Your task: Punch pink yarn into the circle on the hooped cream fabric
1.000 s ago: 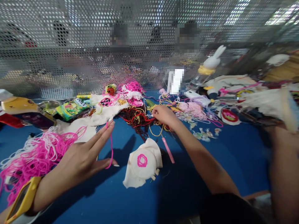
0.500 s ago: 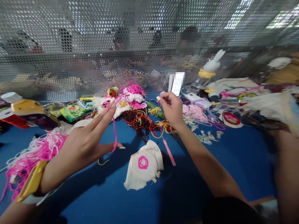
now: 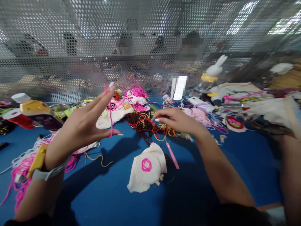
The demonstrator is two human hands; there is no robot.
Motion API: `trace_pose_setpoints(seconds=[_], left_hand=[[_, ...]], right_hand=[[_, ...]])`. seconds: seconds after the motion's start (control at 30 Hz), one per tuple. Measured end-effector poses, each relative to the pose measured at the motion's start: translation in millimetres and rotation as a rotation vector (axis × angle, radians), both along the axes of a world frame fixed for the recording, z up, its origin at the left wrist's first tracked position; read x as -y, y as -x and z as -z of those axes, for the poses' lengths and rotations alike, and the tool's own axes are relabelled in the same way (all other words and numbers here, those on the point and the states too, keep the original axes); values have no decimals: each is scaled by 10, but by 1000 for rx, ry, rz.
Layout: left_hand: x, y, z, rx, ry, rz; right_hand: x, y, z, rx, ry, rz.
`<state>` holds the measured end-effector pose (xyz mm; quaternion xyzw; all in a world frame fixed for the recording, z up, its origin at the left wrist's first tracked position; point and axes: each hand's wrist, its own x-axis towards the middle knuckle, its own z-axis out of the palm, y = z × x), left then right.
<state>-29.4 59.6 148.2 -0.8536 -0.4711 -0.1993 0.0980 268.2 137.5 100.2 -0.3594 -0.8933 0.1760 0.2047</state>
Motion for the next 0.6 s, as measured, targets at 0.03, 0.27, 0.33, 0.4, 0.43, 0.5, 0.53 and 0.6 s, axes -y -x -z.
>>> trace_pose_setpoints(seconds=[0.03, 0.27, 0.33, 0.4, 0.43, 0.5, 0.53, 0.6], left_hand=[[-40, 17, 28, 2, 13, 32], [-332, 26, 255, 31, -13, 293], [-361, 12, 263, 42, 22, 337], [-373, 5, 255, 39, 96, 352], [-379, 5, 252, 36, 135, 355], [-395, 15, 256, 28, 194, 361], [-406, 23, 263, 28, 206, 362], [-427, 46, 282, 39, 204, 356]], right_hand=[[15, 18, -2, 19, 49, -49], [67, 62, -22, 33, 139, -141], [61, 49, -21, 28, 159, -163], [50, 39, -17, 29, 165, -177], [44, 36, -16, 30, 163, -177], [32, 32, -14, 37, 163, -178], [27, 29, -14, 39, 163, -177], [19, 20, -16, 39, 157, -167]])
